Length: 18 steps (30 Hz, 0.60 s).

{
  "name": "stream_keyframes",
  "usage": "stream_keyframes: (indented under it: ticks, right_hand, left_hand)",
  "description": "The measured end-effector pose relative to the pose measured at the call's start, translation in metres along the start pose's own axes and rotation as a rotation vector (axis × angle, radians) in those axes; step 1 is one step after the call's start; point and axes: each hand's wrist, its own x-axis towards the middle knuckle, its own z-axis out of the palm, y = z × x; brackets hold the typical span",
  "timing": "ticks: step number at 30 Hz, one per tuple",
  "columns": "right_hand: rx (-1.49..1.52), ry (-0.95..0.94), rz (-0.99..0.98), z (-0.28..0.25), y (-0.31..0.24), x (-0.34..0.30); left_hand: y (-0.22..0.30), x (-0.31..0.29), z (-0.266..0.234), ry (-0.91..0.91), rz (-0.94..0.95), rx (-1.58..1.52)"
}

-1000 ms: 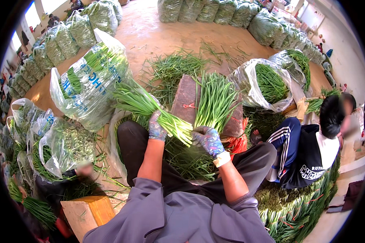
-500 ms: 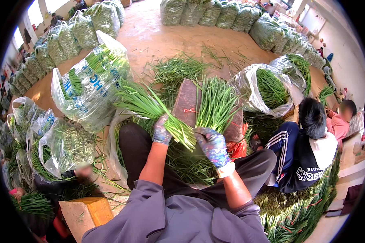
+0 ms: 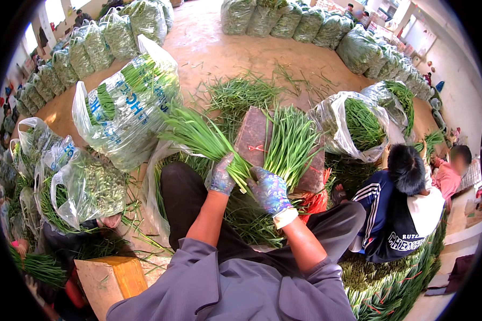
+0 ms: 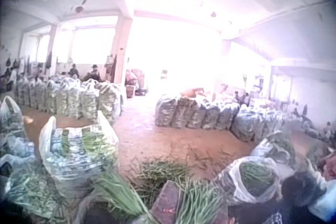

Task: The person sorts through green onions, trims them using a cleaver on a wooden block, and bundles them into bunches secured with red bands.

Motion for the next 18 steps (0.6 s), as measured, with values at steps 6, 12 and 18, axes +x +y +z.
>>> stream_keyframes:
  ticks: [6, 12, 18]
  right_hand:
    - [0.215, -0.036, 0.096, -0.017, 0.019, -0.01]
    - [0.053, 0.035, 0.021, -0.031, 0.021, -0.011]
    - [0.04, 0.026, -0.031, -0.021, -0.012, 0.016]
  left_hand:
    - [0.002, 0.006, -0.004, -0.036, 0.025, -0.054]
    - [-0.002, 0.007, 0.001, -0.074, 0.001, -0.034]
    - [0.0, 0.007, -0.006, 0.012, 0.015, 0.053]
